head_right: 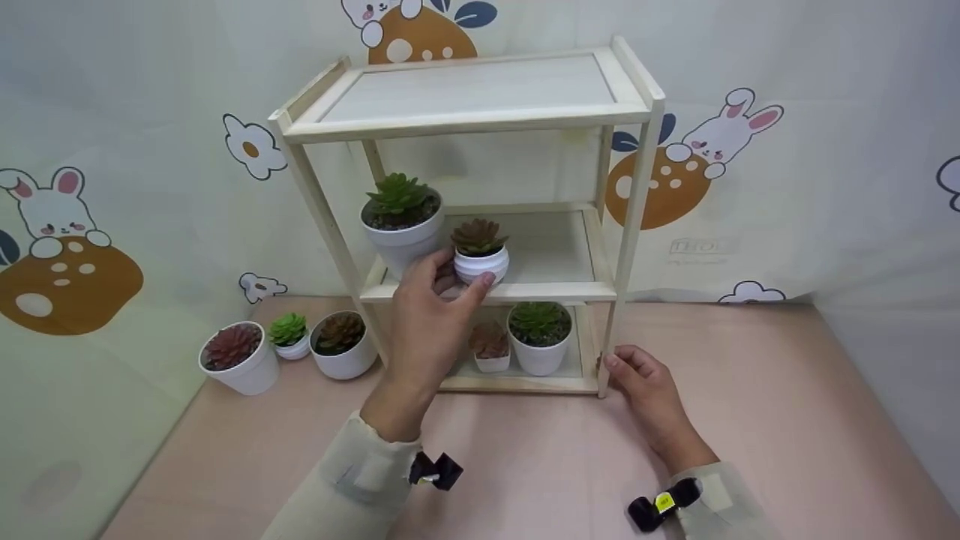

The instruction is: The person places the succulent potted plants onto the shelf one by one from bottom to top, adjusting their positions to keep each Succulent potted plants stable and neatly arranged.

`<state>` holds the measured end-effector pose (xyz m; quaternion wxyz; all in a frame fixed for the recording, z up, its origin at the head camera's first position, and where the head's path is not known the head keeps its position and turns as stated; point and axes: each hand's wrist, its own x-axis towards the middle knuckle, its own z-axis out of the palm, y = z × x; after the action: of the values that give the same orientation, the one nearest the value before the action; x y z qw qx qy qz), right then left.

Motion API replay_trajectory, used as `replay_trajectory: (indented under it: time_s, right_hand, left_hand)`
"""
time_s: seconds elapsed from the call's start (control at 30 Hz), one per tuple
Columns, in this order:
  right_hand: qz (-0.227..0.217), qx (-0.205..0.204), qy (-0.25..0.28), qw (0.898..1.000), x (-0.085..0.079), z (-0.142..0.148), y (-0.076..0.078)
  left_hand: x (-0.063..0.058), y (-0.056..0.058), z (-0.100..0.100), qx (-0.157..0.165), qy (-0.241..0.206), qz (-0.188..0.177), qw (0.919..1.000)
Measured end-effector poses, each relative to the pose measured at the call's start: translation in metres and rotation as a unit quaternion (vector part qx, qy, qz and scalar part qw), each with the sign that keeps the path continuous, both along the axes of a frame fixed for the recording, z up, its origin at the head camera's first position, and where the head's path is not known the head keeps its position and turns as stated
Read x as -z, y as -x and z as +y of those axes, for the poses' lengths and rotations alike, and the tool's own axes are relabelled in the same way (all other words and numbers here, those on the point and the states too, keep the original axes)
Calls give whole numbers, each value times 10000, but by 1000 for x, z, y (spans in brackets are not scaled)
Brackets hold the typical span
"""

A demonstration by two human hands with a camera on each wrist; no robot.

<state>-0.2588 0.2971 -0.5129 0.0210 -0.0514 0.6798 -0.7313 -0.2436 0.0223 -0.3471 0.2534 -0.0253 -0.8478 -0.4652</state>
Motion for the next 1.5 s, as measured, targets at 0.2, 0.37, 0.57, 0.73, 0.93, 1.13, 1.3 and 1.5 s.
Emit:
replay_trajectory:
  time_s: [0.2, 0.37, 0.57, 0.73, 0.93, 1.13, 1.3, 1.5]
  right_hand:
    - [-33, -5, -18, 10000, 0, 0, -1]
    - [11, -53, 6, 10000, 0, 0, 0]
    - [34, -93, 84, 9999, 0, 0, 0]
    - [25, -54, 99, 9999, 0, 0, 1]
    - [20, -10, 38, 10000, 0, -1, 0]
    - [16, 4, 47, 10000, 0, -2, 1]
    - [39, -21, 160, 9999, -1, -1, 1]
    - [-6, 1, 264, 9997, 0, -1, 1]
  left_hand:
    - [3, 0, 2, -103, -1, 211, 9997]
    - [4, 0, 3, -197, 34, 273, 9994]
    - [6, 1, 4, -278, 58, 276, 9992]
    - [6, 2, 5, -305, 154, 378, 9987]
    - [9, 3, 5, -260, 223, 605, 9976]
    - [10, 2, 4, -221, 114, 641, 9976]
    - [11, 2, 2, -122, -41, 688, 9975]
    - [15, 0, 0, -68, 95, 1004, 9949]
